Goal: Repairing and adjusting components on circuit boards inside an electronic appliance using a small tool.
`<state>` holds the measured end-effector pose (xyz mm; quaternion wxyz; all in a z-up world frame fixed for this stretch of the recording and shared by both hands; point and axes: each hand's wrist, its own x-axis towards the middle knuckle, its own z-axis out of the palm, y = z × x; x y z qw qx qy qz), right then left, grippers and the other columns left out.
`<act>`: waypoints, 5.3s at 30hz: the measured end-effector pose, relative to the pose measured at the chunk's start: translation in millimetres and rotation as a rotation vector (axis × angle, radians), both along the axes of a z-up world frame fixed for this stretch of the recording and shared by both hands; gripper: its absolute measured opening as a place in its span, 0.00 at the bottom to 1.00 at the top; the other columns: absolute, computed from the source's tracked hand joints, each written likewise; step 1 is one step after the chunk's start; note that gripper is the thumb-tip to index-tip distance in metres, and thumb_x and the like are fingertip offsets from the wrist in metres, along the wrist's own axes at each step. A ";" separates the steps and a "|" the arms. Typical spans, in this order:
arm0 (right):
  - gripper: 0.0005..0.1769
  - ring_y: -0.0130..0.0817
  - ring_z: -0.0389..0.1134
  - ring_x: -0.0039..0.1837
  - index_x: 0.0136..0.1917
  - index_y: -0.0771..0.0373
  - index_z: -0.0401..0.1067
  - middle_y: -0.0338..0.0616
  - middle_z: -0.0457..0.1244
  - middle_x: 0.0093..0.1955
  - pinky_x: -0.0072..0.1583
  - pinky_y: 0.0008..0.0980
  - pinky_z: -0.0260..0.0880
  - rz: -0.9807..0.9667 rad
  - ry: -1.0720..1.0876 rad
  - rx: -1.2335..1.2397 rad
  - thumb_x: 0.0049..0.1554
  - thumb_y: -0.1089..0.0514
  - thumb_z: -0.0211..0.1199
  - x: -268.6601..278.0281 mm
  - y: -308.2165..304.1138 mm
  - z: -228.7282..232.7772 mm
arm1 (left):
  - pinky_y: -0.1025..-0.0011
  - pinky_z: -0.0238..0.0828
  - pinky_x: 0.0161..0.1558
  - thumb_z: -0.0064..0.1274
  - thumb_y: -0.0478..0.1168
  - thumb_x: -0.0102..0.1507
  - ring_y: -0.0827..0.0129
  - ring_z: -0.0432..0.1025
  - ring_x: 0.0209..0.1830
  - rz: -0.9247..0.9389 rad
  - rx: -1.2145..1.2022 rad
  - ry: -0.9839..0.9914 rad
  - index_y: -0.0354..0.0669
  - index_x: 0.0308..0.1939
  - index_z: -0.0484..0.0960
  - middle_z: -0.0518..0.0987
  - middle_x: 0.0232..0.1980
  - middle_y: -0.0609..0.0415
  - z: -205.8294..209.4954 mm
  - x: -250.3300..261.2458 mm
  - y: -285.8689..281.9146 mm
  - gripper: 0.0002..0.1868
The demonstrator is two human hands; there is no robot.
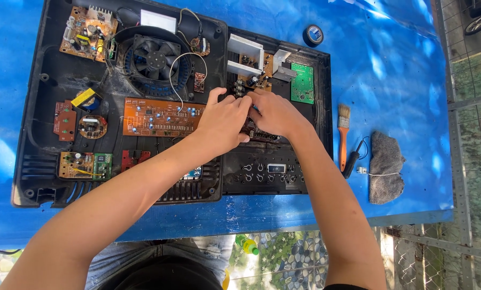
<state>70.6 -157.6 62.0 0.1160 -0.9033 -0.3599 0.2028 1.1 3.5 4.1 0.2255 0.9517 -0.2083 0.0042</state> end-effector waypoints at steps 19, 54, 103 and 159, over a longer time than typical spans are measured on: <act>0.08 0.61 0.74 0.51 0.46 0.55 0.73 0.48 0.69 0.49 0.52 0.61 0.74 -0.110 -0.102 -0.243 0.53 0.52 0.64 1.3 5.5 -3.9 | 0.47 0.33 0.75 0.68 0.55 0.59 0.56 0.72 0.61 0.000 0.099 0.072 0.31 0.65 0.66 0.79 0.59 0.42 24.4 -2.3 1.2 0.42; 0.05 0.49 0.69 0.38 0.48 0.61 0.66 0.42 0.57 0.42 0.37 0.43 0.71 0.026 -0.402 0.002 0.66 0.59 0.52 -37.9 -10.2 -20.7 | 0.48 0.43 0.71 0.71 0.62 0.53 0.54 0.67 0.60 0.002 0.105 -0.061 0.33 0.55 0.80 0.78 0.53 0.42 2.5 -2.4 0.6 0.40; 0.07 0.57 0.69 0.39 0.49 0.63 0.68 0.47 0.58 0.44 0.39 0.47 0.72 0.047 -0.169 -0.053 0.62 0.60 0.51 -21.9 -0.6 -6.4 | 0.51 0.41 0.71 0.71 0.62 0.50 0.58 0.67 0.58 0.028 0.062 -0.084 0.36 0.52 0.80 0.79 0.51 0.47 -9.2 1.2 -0.6 0.38; 0.04 0.58 0.69 0.39 0.47 0.65 0.67 0.46 0.56 0.44 0.38 0.45 0.74 0.018 -0.238 -0.104 0.59 0.63 0.52 -40.2 16.5 14.7 | 0.50 0.41 0.71 0.68 0.61 0.55 0.55 0.66 0.60 -0.009 0.139 0.005 0.36 0.54 0.78 0.78 0.55 0.45 5.7 0.5 1.3 0.37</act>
